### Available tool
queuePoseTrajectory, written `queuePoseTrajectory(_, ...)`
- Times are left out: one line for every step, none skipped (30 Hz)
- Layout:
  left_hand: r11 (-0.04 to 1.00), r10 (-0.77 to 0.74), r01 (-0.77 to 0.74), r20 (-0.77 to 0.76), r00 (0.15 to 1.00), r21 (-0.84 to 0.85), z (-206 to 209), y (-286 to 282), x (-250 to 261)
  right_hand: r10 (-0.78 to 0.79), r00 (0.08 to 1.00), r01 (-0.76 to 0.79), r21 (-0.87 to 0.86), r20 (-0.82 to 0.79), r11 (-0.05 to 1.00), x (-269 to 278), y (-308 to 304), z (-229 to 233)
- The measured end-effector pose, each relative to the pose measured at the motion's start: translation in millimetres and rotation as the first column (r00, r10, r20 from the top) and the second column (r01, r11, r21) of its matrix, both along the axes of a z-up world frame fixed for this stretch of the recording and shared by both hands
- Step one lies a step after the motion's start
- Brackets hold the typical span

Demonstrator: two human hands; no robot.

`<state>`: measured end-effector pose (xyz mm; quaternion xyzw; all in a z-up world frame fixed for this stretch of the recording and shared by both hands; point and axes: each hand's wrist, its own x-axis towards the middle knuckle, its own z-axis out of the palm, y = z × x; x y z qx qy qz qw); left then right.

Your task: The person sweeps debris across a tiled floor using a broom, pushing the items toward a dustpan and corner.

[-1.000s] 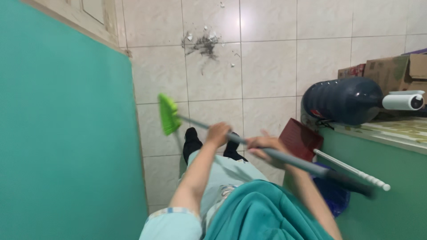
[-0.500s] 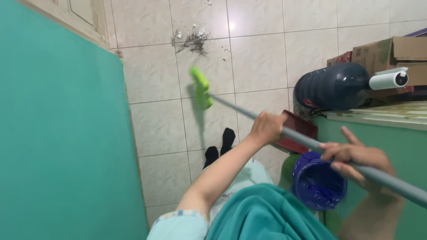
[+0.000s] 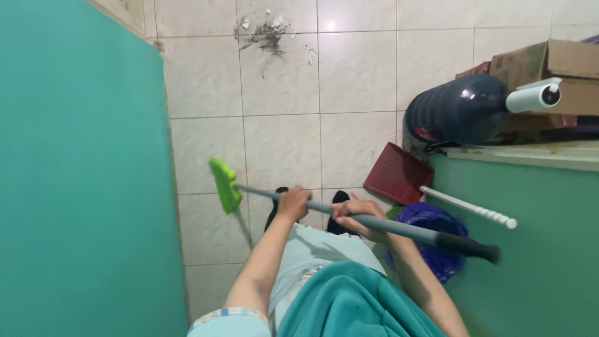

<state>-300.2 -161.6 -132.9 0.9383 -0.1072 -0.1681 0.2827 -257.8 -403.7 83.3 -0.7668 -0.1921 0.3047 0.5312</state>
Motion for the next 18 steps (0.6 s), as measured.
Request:
queuePoseTrajectory(0.998, 0.012, -0.008, 0.065, 0.998, -0.063, 0.0, -21.8, 7.1, 0.004, 1.0, -0.004, -0.025, 0.011, 1.0, 3.3, -20.5, 9.8)
queuePoseTrajectory(0.988, 0.029, -0.01, 0.127, 0.991, -0.151, 0.7, -52.6, 17.8, -0.018, 0.998, 0.021, -0.05, 0.055, 0.999, 6.7, -42.3, 21.7)
queuePoseTrajectory(0.971, 0.048, -0.002, 0.187, 0.981, -0.24, 2.4, -91.0, 29.7, -0.044, 0.994, 0.052, -0.078, 0.1, 0.996, 9.4, -65.9, 35.7)
queuePoseTrajectory(0.959, 0.055, 0.029, 0.285, 0.957, -0.281, 6.1, -125.8, 40.0, -0.05, 0.988, 0.071, -0.142, 0.148, 0.987, 12.2, -90.5, 51.6)
queuePoseTrajectory(0.949, 0.031, 0.061, 0.286, 0.958, -0.308, 12.3, -161.8, 50.5, -0.059, 0.979, 0.099, -0.206, 0.195, 0.973, 13.8, -113.0, 68.6)
queuePoseTrajectory(0.931, 0.042, 0.089, 0.345, 0.938, -0.355, 19.3, -193.6, 65.6, -0.075, 0.973, 0.129, -0.24, 0.219, 0.962, 18.2, -132.5, 83.4)
queuePoseTrajectory(0.937, 0.016, 0.087, 0.291, 0.956, -0.338, 28.1, -219.7, 74.2, -0.087, 0.967, 0.155, -0.278, 0.24, 0.948, 16.9, -147.6, 96.5)
queuePoseTrajectory(0.943, -0.009, 0.087, 0.237, 0.972, -0.32, 39.9, -242.8, 78.9, -0.079, 0.959, 0.166, -0.315, 0.273, 0.935, 8.6, -155.0, 106.6)
queuePoseTrajectory(0.937, 0.004, 0.087, 0.258, 0.966, -0.338, 53.9, -257.8, 86.9, -0.069, 0.946, 0.183, -0.343, 0.318, 0.921, 5.1, -159.0, 114.4)
queuePoseTrajectory(0.93, 0.017, 0.087, 0.28, 0.96, -0.356, 69.9, -269.7, 91.2, -0.059, 0.93, 0.201, -0.37, 0.362, 0.907, 0.6, -164.6, 122.9)
queuePoseTrajectory(0.929, 0.002, 0.102, 0.279, 0.96, -0.356, 85.6, -275.9, 90.6, -0.07, 0.919, 0.211, -0.332, 0.388, 0.919, -7.4, -172.0, 130.6)
queuePoseTrajectory(0.927, -0.013, 0.116, 0.278, 0.96, -0.356, 102.6, -283.8, 88.8, -0.082, 0.906, 0.219, -0.294, 0.414, 0.931, -16.0, -183.5, 139.8)
queuePoseTrajectory(0.925, -0.032, 0.136, 0.284, 0.958, -0.356, 118.8, -287.8, 88.4, -0.099, 0.89, 0.231, -0.254, 0.445, 0.939, -24.3, -194.8, 147.2)
queuePoseTrajectory(0.924, -0.062, 0.167, 0.294, 0.954, -0.345, 133.3, -287.8, 82.8, -0.142, 0.887, 0.243, -0.183, 0.439, 0.953, -34.3, -207.8, 155.1)
queuePoseTrajectory(0.922, -0.094, 0.196, 0.297, 0.95, -0.334, 145.5, -285.8, 68.1, -0.186, 0.887, 0.255, -0.112, 0.424, 0.96, -48.5, -221.0, 162.9)
queuePoseTrajectory(0.919, -0.126, 0.225, 0.3, 0.946, -0.323, 154.6, -283.2, 52.9, -0.229, 0.885, 0.267, -0.04, 0.406, 0.963, -62.6, -229.6, 165.2)
queuePoseTrajectory(0.927, -0.157, 0.24, 0.282, 0.946, -0.287, 159.0, -275.9, 37.1, -0.235, 0.896, 0.247, 0.018, 0.378, 0.969, -73.4, -232.4, 160.1)
queuePoseTrajectory(0.934, -0.188, 0.255, 0.263, 0.946, -0.251, 157.7, -261.0, 19.6, -0.24, 0.906, 0.228, 0.076, 0.349, 0.971, -82.5, -229.7, 149.4)
